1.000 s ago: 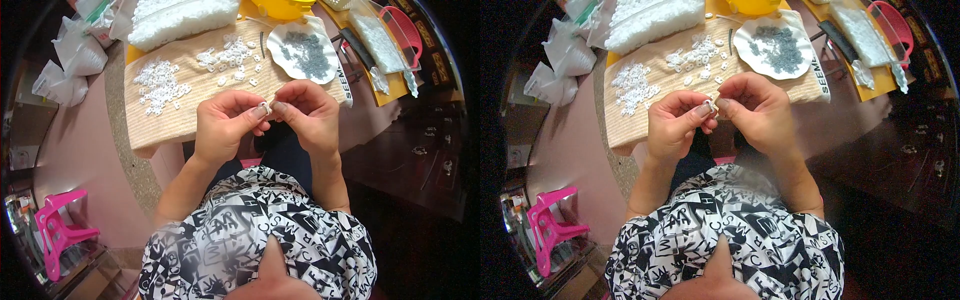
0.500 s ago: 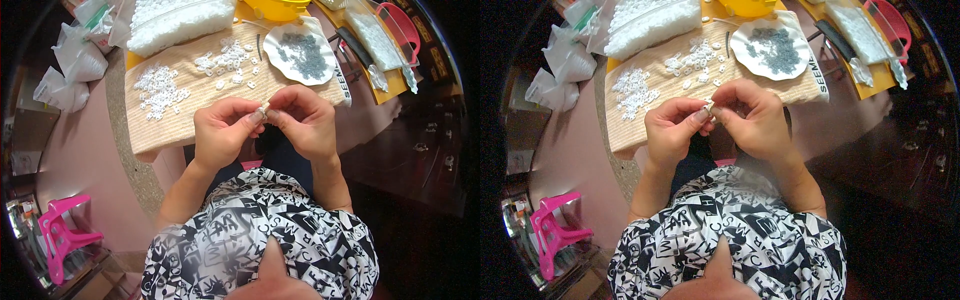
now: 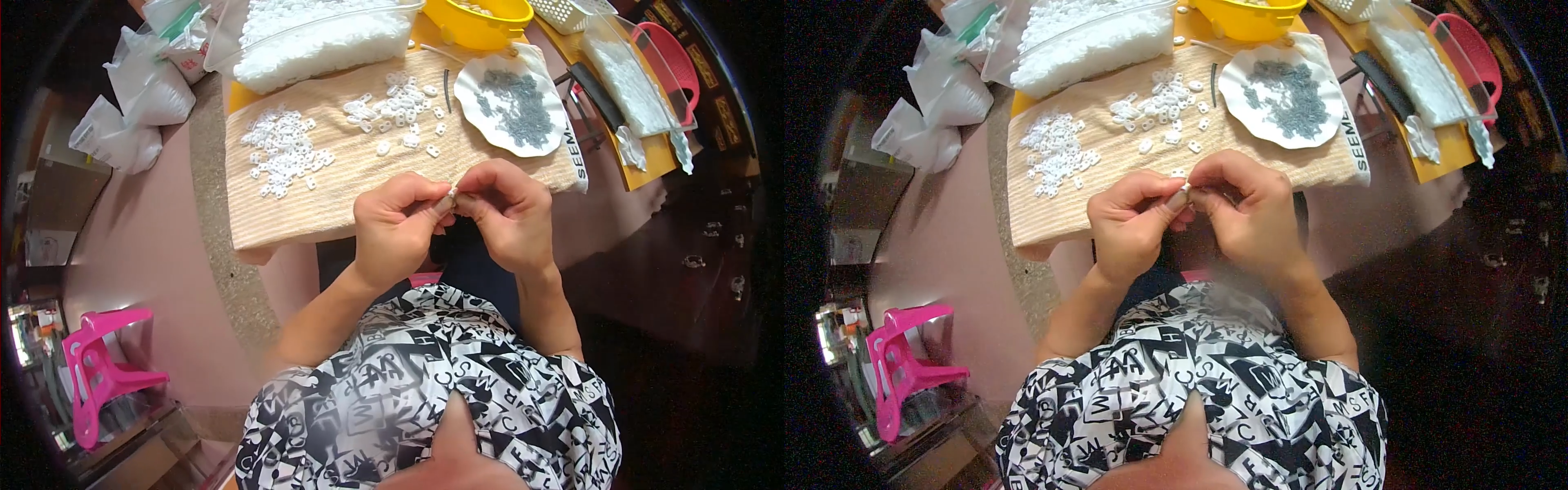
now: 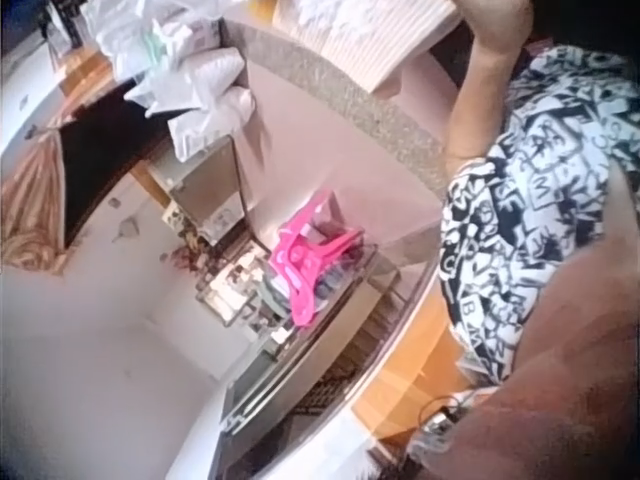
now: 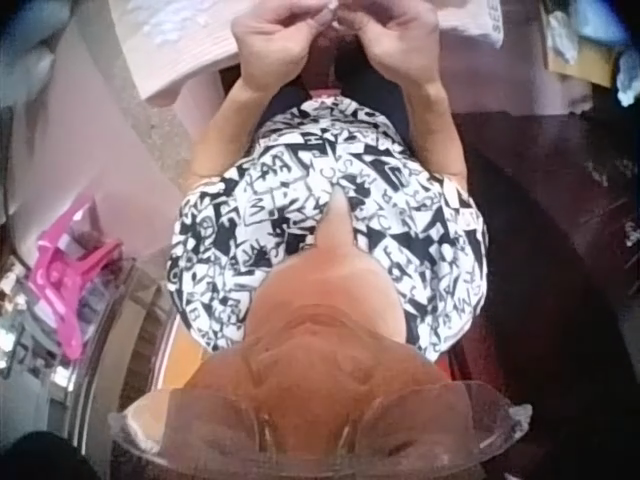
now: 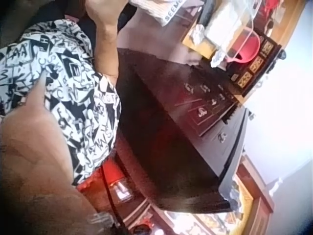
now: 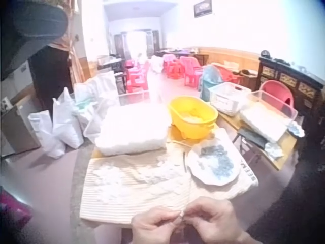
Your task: Assembling small white plastic parts by inserting metal pins into them.
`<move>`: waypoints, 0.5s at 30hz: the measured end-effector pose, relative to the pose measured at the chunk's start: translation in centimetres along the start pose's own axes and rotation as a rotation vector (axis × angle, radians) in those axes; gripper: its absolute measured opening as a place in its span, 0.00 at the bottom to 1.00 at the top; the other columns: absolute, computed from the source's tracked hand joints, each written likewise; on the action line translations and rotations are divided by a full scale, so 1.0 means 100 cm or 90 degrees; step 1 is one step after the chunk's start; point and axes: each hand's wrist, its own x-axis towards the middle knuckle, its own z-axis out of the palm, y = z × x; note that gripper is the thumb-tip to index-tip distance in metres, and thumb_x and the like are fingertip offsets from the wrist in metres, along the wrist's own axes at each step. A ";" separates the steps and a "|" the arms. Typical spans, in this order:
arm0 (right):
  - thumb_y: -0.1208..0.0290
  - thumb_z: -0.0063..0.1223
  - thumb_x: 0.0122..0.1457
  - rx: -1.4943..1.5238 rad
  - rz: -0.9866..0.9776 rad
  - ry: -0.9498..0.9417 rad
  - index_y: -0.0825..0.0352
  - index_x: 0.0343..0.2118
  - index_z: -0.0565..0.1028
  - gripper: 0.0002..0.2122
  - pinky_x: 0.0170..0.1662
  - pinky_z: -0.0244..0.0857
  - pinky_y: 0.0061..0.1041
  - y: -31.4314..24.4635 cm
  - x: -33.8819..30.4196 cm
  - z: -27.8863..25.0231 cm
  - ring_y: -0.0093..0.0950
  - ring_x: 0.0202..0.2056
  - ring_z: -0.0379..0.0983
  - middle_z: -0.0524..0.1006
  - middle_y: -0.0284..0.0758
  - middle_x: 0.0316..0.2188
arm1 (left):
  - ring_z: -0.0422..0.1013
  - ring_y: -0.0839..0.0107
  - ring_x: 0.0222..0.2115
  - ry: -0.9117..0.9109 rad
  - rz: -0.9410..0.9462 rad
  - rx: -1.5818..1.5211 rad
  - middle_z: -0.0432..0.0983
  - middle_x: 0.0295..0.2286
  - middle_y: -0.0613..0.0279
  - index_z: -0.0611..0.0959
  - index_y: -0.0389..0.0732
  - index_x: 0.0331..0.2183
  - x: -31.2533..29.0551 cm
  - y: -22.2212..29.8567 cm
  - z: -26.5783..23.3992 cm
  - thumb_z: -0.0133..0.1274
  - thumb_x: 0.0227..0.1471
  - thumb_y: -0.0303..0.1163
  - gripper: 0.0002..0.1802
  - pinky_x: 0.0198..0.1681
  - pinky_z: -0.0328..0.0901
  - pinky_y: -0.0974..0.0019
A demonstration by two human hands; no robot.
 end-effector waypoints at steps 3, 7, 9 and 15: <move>0.84 0.50 0.48 0.006 0.026 -0.030 0.74 0.33 0.70 0.07 0.32 0.64 0.14 0.012 0.002 0.000 0.18 0.29 0.69 0.72 0.32 0.27 | 0.69 0.78 0.20 -0.002 -0.063 -0.035 0.73 0.21 0.60 0.77 0.32 0.27 0.010 -0.009 -0.008 0.51 0.44 0.17 0.03 0.22 0.65 0.78; 0.80 0.49 0.51 0.101 0.095 -0.009 0.74 0.43 0.66 0.15 0.32 0.66 0.16 0.018 0.016 -0.001 0.22 0.30 0.72 0.74 0.37 0.32 | 0.71 0.73 0.20 0.017 -0.087 -0.169 0.74 0.21 0.56 0.76 0.32 0.28 0.030 -0.027 -0.032 0.52 0.44 0.20 0.05 0.22 0.66 0.74; 0.79 0.49 0.50 0.035 0.103 0.031 0.76 0.43 0.67 0.15 0.32 0.65 0.17 0.022 0.026 -0.007 0.20 0.28 0.71 0.75 0.35 0.27 | 0.71 0.71 0.22 0.055 -0.082 -0.242 0.74 0.23 0.56 0.76 0.33 0.29 0.041 -0.022 -0.055 0.52 0.44 0.21 0.05 0.24 0.66 0.73; 0.76 0.52 0.46 -0.345 -0.064 0.026 0.70 0.30 0.74 0.07 0.31 0.65 0.23 0.061 0.060 0.004 0.31 0.27 0.73 0.75 0.42 0.25 | 0.70 0.70 0.24 0.119 -0.085 -0.331 0.73 0.26 0.54 0.76 0.34 0.31 0.056 -0.010 -0.107 0.50 0.45 0.20 0.07 0.27 0.66 0.74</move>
